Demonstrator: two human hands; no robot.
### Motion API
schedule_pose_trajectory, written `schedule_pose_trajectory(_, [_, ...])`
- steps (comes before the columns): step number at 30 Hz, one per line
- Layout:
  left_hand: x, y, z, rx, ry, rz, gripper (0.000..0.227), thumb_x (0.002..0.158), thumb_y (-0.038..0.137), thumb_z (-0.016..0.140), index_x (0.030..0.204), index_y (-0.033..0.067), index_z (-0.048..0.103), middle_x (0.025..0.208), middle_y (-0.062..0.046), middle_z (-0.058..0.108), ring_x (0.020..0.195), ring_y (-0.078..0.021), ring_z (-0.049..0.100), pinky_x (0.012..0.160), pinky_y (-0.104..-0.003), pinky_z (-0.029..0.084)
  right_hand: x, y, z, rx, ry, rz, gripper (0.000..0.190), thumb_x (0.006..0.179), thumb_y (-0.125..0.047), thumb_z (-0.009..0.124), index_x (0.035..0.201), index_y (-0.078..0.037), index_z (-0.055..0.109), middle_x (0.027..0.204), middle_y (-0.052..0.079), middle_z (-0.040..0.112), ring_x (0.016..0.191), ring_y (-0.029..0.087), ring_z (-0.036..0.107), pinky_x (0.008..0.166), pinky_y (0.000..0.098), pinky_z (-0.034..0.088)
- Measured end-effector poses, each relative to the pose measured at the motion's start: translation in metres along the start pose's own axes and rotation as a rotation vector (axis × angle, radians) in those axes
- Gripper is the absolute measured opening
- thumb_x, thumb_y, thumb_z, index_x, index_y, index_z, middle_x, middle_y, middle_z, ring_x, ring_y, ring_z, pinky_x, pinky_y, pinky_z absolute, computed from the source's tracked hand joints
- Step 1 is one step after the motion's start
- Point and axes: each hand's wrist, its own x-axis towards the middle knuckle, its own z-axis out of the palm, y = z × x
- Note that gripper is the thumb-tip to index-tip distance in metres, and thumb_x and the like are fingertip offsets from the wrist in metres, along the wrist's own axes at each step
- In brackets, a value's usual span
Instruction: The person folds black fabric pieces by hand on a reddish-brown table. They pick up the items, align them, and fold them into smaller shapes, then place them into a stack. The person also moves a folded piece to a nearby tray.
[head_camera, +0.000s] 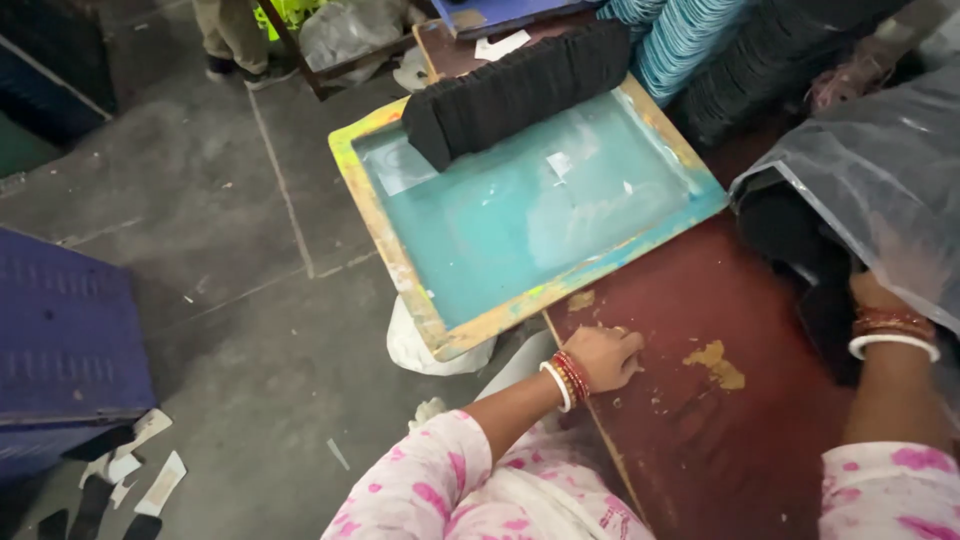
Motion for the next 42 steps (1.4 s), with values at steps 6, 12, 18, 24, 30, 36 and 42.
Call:
schedule_pose_trajectory(6, [0.003,0.006,-0.011,0.036,-0.09,-0.037,0.021,0.088,0.029,0.065,0.096,0.0095,0.065,0.088,-0.014,0.071,0.078,-0.0362,0.07,0.067,-0.051,0.057,0.042,0.114,0.135,0.508,-0.232,0.006,0.037,0.109,-0.032,0.064,0.138,-0.008,0.058,0.131,0.026,0.067,0.122,0.043,0.062,0.105,0.0485,0.047])
schedule_pose_trajectory(12, [0.002,-0.005,0.006,0.05,-0.092,-0.03,0.017,0.086,0.025,0.065,0.096,0.0106,0.064,0.091,-0.014,0.071,0.078,-0.0353,0.071,0.067,-0.049,0.058,-0.079,-0.177,-0.174,-0.137,-0.07,-0.29,0.06,0.092,-0.035,0.078,0.15,-0.028,0.061,0.134,0.008,0.066,0.128,0.026,0.057,0.123,0.0499,0.036])
schedule_pose_trajectory(18, [0.002,0.003,-0.01,-0.004,-0.089,-0.028,0.024,0.088,0.028,0.065,0.105,0.0107,0.063,0.098,-0.015,0.071,0.081,-0.0374,0.07,0.067,-0.05,0.057,-0.179,-0.224,-0.138,0.265,-0.086,-0.274,0.085,0.072,-0.013,0.079,0.153,-0.02,0.054,0.155,0.015,0.056,0.146,0.037,0.05,0.122,0.0546,0.035])
schedule_pose_trajectory(24, [-0.01,-0.007,-0.008,-0.206,0.159,0.03,0.026,0.088,0.02,0.064,0.113,0.0121,0.062,0.107,-0.013,0.071,0.093,-0.035,0.07,0.079,-0.046,0.057,-0.215,-0.239,-0.163,0.59,-0.024,-0.25,0.079,0.073,-0.001,0.073,0.148,-0.015,0.055,0.152,0.018,0.055,0.14,0.042,0.049,0.121,0.0534,0.038])
schedule_pose_trajectory(30, [-0.021,0.002,0.0,-0.469,0.341,-0.255,0.016,0.096,0.011,0.066,0.112,0.0105,0.068,0.099,-0.012,0.074,0.082,-0.0261,0.075,0.073,-0.037,0.059,-0.254,-0.253,-0.193,0.409,-0.136,-0.208,0.079,0.068,-0.005,0.077,0.144,-0.015,0.059,0.154,0.019,0.052,0.143,0.043,0.046,0.122,0.0568,0.029])
schedule_pose_trajectory(36, [-0.033,0.012,-0.003,-0.495,0.238,-0.228,0.021,0.094,0.008,0.069,0.115,0.0076,0.067,0.096,-0.011,0.073,0.075,-0.0219,0.071,0.067,-0.035,0.057,-0.271,-0.221,-0.242,0.593,-0.209,-0.197,0.082,0.071,-0.026,0.084,0.145,-0.004,0.054,0.154,0.023,0.046,0.142,0.042,0.043,0.116,0.054,0.03])
schedule_pose_trajectory(42, [-0.028,0.017,0.009,-0.628,0.28,-0.282,0.029,0.096,0.008,0.068,0.124,0.005,0.062,0.109,-0.013,0.067,0.082,-0.019,0.069,0.07,-0.033,0.057,-0.29,-0.16,-0.206,0.679,-0.204,0.312,0.049,0.095,-0.01,0.069,0.144,-0.011,0.06,0.137,0.013,0.065,0.125,0.029,0.065,0.108,0.0399,0.051])
